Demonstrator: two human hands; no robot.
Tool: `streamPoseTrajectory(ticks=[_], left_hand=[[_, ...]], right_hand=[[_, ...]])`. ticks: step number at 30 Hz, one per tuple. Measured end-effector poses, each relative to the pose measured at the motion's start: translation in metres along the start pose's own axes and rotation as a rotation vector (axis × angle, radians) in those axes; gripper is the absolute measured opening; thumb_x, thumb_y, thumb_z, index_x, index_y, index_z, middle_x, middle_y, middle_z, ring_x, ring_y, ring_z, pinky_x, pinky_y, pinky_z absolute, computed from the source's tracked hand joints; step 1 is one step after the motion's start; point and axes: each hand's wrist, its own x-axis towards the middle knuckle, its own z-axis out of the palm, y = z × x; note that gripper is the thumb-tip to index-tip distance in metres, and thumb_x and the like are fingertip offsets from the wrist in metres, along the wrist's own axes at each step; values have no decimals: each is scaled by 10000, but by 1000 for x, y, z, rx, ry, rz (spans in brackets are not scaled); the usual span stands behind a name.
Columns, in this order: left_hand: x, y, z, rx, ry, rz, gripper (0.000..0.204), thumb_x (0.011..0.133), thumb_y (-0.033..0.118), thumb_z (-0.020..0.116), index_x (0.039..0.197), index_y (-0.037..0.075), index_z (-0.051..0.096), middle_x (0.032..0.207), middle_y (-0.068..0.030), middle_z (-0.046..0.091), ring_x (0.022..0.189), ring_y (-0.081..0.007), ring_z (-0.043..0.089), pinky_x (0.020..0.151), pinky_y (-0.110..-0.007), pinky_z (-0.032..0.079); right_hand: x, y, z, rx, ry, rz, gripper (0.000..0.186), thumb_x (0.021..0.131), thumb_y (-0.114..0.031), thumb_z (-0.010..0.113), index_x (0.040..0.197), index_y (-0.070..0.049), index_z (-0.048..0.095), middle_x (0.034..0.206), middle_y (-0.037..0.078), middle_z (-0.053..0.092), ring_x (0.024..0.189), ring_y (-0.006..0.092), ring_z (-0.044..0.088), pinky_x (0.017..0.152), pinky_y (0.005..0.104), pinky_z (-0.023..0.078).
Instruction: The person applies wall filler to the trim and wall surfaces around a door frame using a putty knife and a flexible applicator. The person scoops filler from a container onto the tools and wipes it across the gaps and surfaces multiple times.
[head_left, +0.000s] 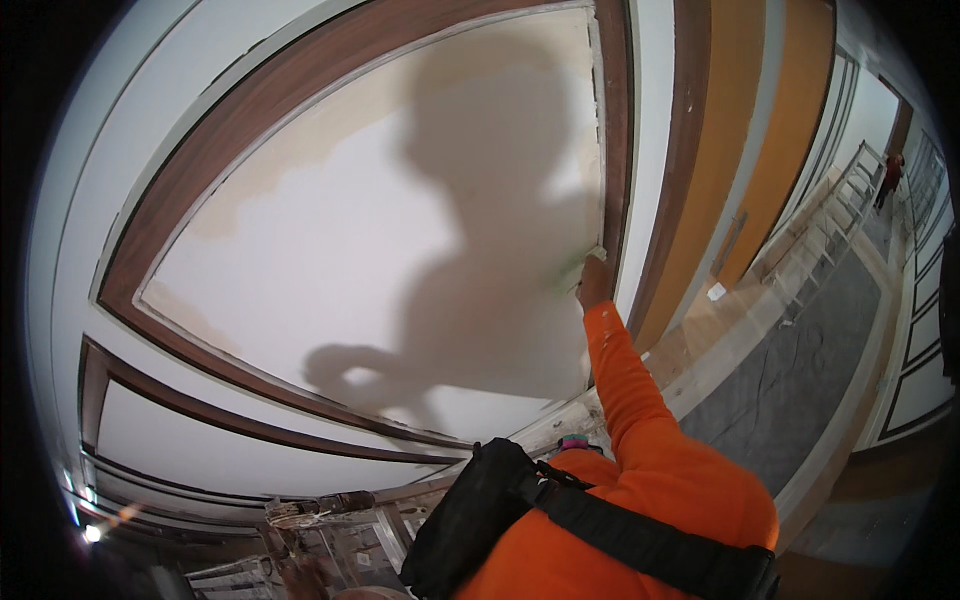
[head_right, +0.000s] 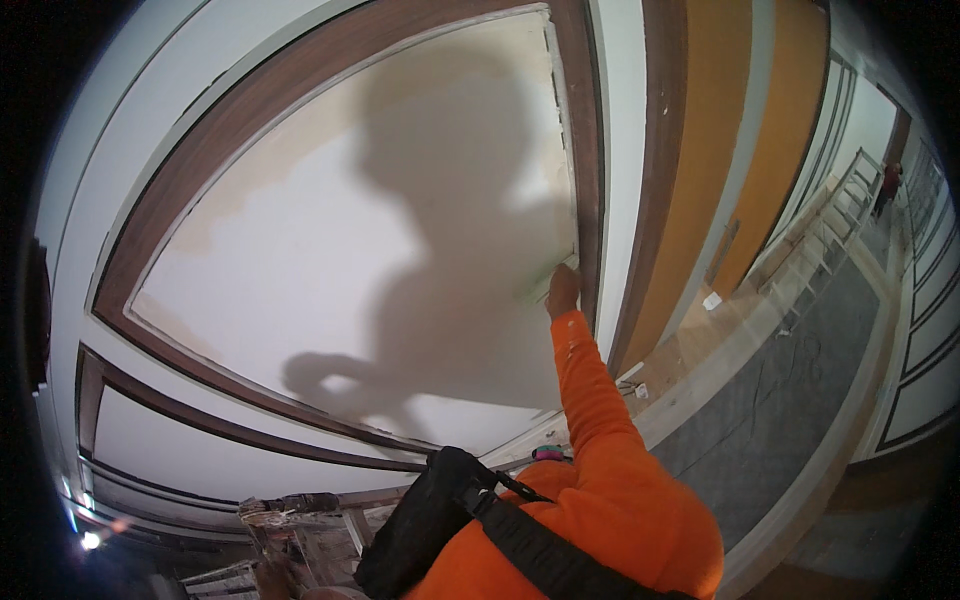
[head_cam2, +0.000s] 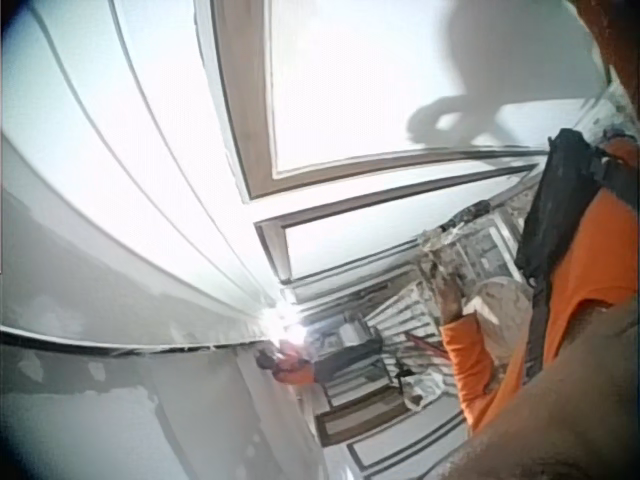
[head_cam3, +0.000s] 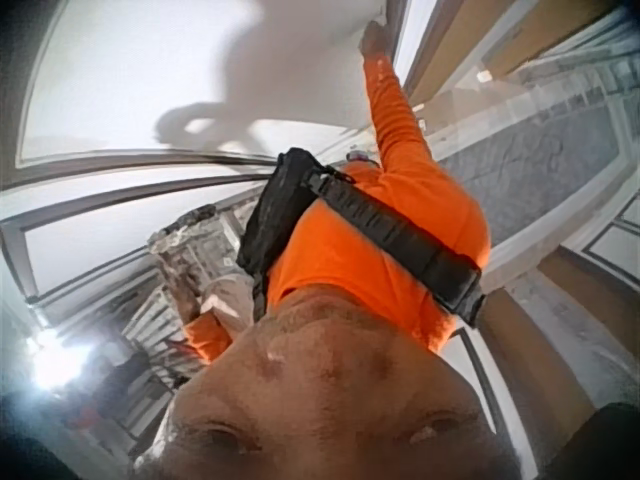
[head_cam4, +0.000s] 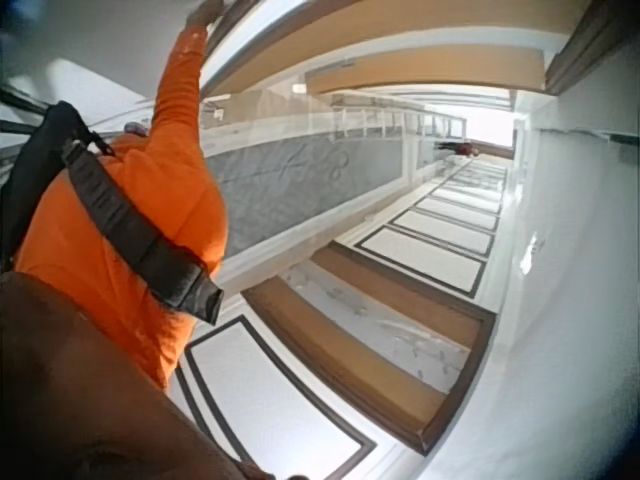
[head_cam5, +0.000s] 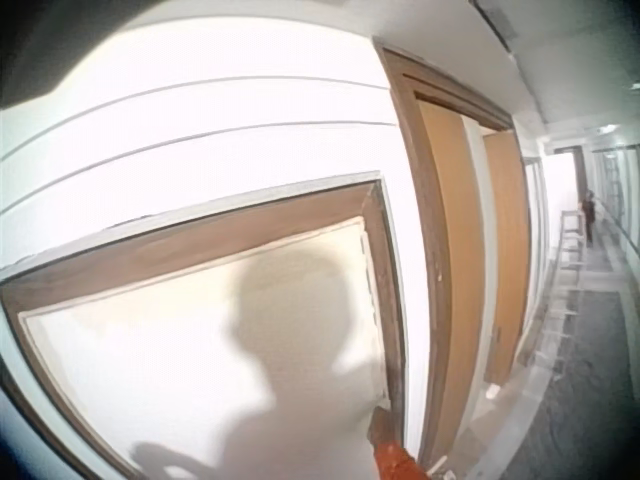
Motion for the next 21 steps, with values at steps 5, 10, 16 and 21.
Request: streamPoseTrajectory(ticks=[5,10,16,21], left_hand=[[-5,-14,-4,-18,9,-2,650,992,276,563,1547,99,274,677,-4,558,461,-73,407,409,-224,322],[0,-21,-2,-34,-7,19,654,992,276,564,1548,100,269,672,-2,554,461,-73,406,409,-224,323],[-2,-27,-4,-39,-18,26,659,991,275,564,1551,100,262,667,0,549,460,-73,405,409,-223,324],[6,-21,-4,-63,-21,38,663,991,274,564,1552,100,257,663,2,546,460,-73,404,409,-223,324]], right_hand=[[-15,-102,43,111,-67,119,154,867,-127,540,989,-52,597,902,114,631,821,257,651,668,385,536],[-49,-234,100,267,-210,-12,203,918,-116,492,1042,-7,610,964,131,628,925,289,635,794,431,542],[-68,-342,111,375,-578,-387,260,871,-35,507,1092,51,615,1053,164,657,957,313,669,904,420,542],[-110,-280,70,228,-213,-460,282,861,-18,494,1091,79,625,1043,160,658,976,303,662,886,407,532]])
